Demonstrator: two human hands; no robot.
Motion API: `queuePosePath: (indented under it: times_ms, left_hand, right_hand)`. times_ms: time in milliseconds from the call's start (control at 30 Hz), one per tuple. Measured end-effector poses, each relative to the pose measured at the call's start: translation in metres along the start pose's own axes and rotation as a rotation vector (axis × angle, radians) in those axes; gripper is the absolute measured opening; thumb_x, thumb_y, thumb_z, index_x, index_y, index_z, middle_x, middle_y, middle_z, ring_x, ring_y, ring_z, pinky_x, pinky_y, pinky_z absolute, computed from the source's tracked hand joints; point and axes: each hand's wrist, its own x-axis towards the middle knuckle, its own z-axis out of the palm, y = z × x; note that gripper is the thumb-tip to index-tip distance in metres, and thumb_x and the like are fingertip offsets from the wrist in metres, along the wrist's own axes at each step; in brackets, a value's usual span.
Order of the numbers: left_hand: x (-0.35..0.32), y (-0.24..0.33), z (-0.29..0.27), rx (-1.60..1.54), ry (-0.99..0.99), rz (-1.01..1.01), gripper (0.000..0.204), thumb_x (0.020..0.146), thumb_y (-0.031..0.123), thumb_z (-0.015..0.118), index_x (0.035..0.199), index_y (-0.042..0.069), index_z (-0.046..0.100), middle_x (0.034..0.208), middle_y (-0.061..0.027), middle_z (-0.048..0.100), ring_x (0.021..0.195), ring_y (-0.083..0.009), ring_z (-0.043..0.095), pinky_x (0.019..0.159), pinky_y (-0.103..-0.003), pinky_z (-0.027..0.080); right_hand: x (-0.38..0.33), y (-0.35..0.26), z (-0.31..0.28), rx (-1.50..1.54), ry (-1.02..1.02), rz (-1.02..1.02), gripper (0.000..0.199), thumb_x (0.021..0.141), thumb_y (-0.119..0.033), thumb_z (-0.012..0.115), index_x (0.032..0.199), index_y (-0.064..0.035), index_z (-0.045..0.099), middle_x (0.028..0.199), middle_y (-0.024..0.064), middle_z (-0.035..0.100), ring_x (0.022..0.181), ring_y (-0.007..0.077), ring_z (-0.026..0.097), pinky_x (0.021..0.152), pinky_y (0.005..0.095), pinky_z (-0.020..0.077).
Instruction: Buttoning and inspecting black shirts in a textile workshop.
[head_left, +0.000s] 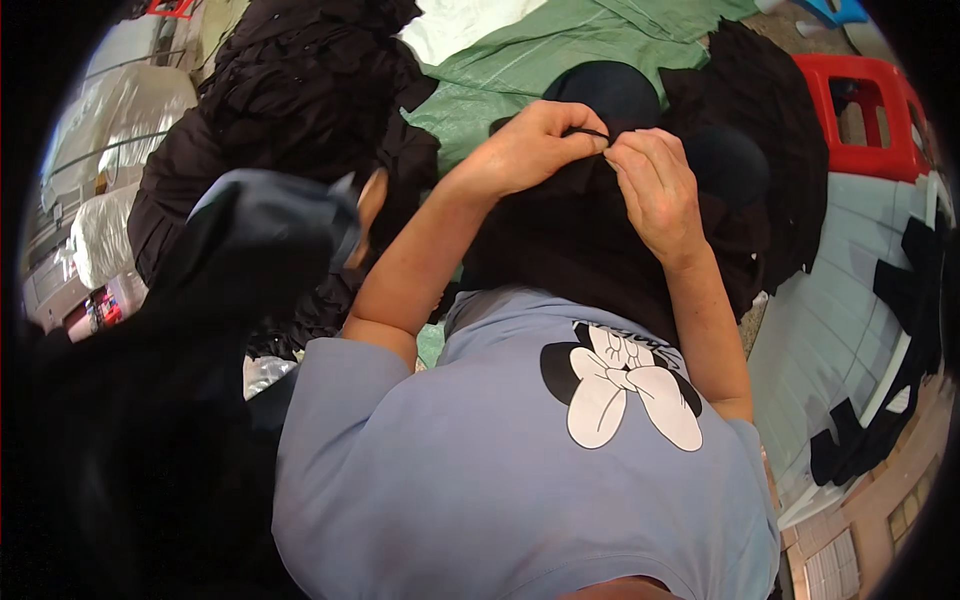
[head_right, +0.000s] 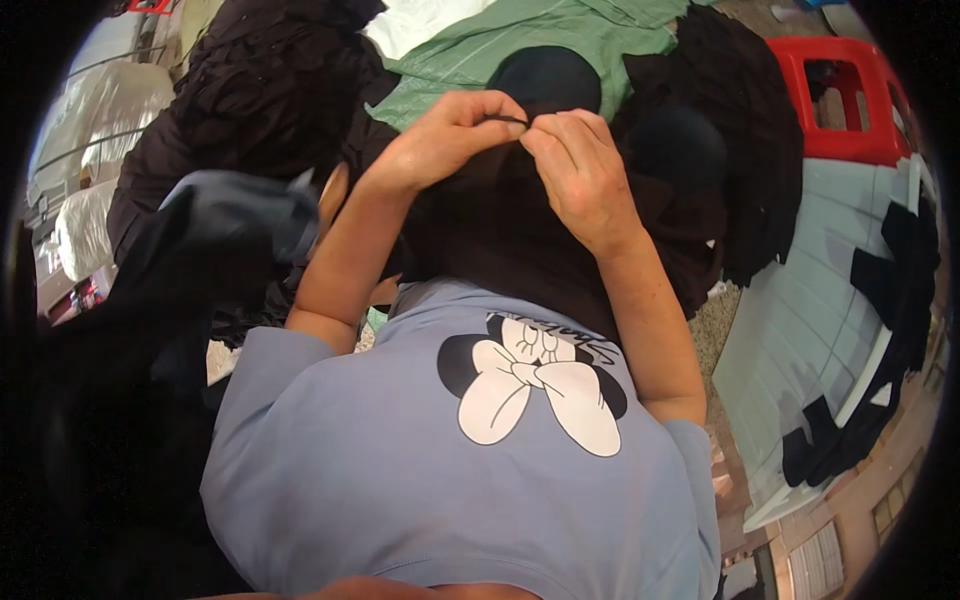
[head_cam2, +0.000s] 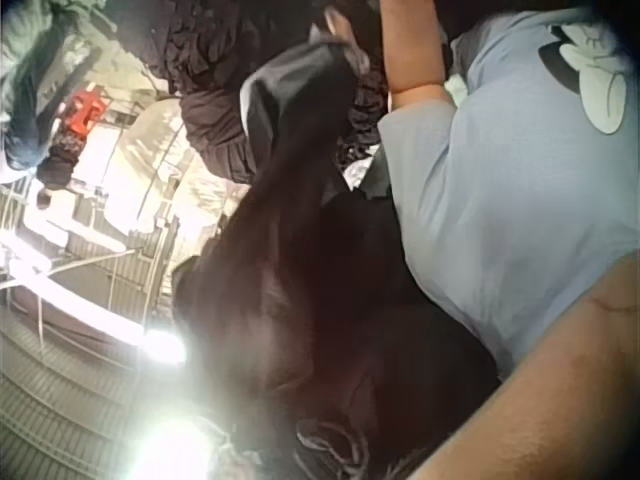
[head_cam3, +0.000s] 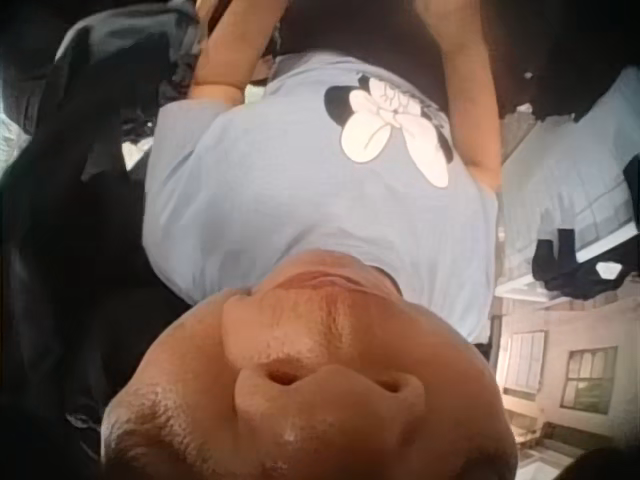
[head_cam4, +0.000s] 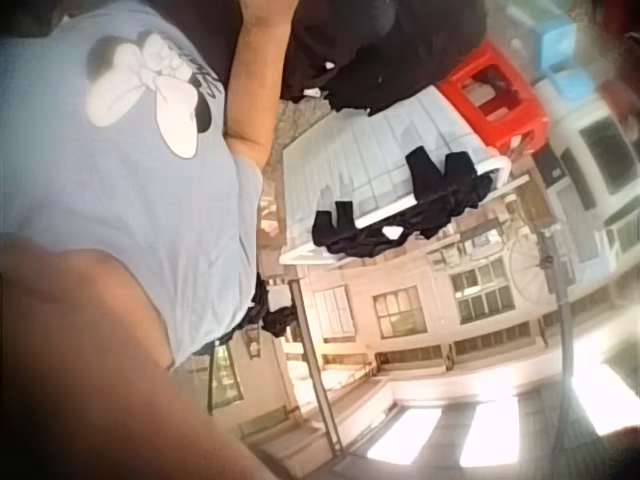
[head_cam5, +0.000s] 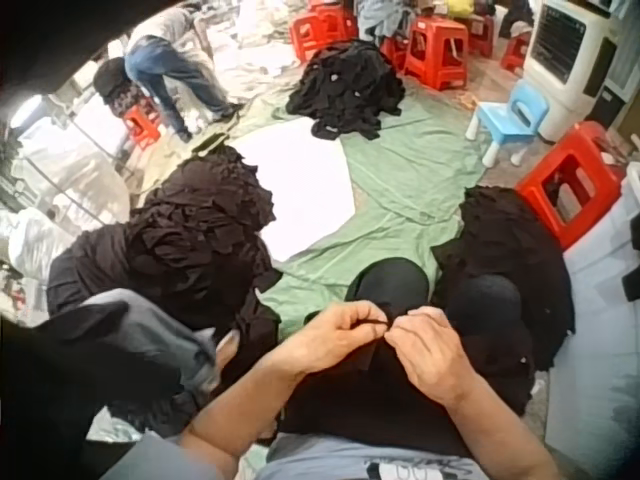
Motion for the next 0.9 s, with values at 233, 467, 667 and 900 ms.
queuePosePath:
  times_ms: [233, 467, 667, 900]
  left_hand:
    - [0.003, 0.003, 0.005, 0.042, -0.008, 0.002, 0.021, 0.089, 0.01, 0.067, 0.105, -0.004, 0.068, 0.089, -0.0047, 0.069, 0.083, -0.0086, 0.06, 0.076, -0.026, 0.049]
    - [0.007, 0.009, -0.005, 0.205, -0.09, 0.018, 0.019, 0.086, 0.007, 0.073, 0.103, -0.002, 0.068, 0.094, -0.0019, 0.067, 0.091, -0.0093, 0.06, 0.082, -0.024, 0.048]
    - [0.006, 0.014, 0.001, 0.34, -0.027, 0.066, 0.019, 0.085, 0.004, 0.073, 0.102, -0.002, 0.067, 0.092, -0.0047, 0.067, 0.089, -0.0114, 0.061, 0.081, -0.026, 0.048]
    - [-0.007, 0.017, 0.009, 0.387, 0.056, 0.037, 0.018, 0.086, 0.004, 0.073, 0.101, -0.003, 0.067, 0.094, -0.0052, 0.067, 0.09, -0.012, 0.061, 0.084, -0.027, 0.048]
  right_hand:
    - [-0.012, 0.003, -0.005, 0.104, -0.103, 0.174, 0.02, 0.077, 0.006, 0.068, 0.095, -0.0008, 0.064, 0.096, 0.0107, 0.061, 0.089, 0.0305, 0.063, 0.077, 0.0391, 0.0525]
    - [-0.014, 0.002, 0.005, 0.282, -0.084, 0.357, 0.023, 0.077, 0.006, 0.072, 0.094, -0.0029, 0.059, 0.097, 0.0109, 0.06, 0.088, 0.0318, 0.064, 0.071, 0.0396, 0.054]
    - [-0.022, 0.004, 0.011, 0.183, -0.058, 0.437, 0.028, 0.076, 0.002, 0.074, 0.1, -0.004, 0.061, 0.098, 0.0093, 0.062, 0.085, 0.031, 0.064, 0.072, 0.0389, 0.0544]
    - [-0.023, 0.006, 0.013, 0.136, -0.082, 0.356, 0.022, 0.077, 0.001, 0.073, 0.096, -0.0039, 0.062, 0.094, 0.0084, 0.061, 0.08, 0.0309, 0.061, 0.071, 0.0388, 0.0516]
